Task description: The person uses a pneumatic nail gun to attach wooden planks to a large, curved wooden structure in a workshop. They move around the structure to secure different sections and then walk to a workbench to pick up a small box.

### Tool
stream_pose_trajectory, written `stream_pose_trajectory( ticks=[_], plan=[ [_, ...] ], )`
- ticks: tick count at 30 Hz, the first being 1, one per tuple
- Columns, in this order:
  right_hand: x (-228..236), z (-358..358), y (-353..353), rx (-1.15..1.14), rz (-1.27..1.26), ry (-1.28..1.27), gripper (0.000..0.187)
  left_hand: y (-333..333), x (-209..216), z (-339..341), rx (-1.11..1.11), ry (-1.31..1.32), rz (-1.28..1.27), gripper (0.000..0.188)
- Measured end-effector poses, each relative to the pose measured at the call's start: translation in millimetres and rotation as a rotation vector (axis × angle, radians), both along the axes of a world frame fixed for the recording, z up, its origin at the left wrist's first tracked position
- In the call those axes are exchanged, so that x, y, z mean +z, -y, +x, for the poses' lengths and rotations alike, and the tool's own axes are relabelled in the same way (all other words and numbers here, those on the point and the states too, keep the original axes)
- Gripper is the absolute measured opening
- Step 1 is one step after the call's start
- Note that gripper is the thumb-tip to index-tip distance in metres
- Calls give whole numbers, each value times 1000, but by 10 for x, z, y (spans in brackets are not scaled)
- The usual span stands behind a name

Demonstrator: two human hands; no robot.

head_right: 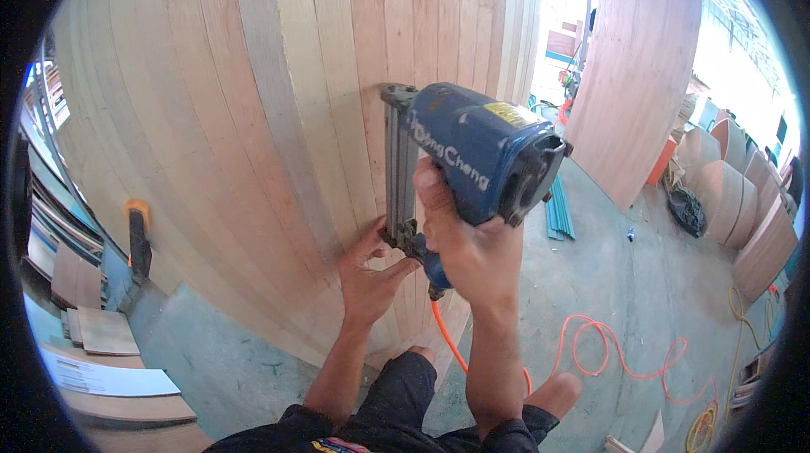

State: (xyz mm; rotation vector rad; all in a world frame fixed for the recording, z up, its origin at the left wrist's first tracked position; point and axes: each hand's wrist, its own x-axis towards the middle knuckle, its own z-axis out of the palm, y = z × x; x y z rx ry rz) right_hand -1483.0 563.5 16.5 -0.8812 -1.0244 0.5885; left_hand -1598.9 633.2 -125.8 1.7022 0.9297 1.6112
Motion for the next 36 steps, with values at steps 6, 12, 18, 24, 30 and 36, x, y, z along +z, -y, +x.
stream_pose_trajectory(
  ticks=[6,12,18,24,30,36],
  plan=[
    [-35,10,-61,36,37,41,24,6,3,20,62,-112,-55,73],
    [-78,67,-84,-28,47,153,23,24,18,98,14,-3,3,76],
    [-41,78,-47,2,59,49,27,31,14,97,7,-33,-44,79],
    [-7,264,-78,35,23,-32,27,-41,8,259,39,-51,40,73],
    [1,209,-132,-17,15,35,24,-50,9,293,49,-62,15,74],
    [6,212,-95,-4,-7,39,23,-10,54,293,18,-34,21,71]
  ],
)
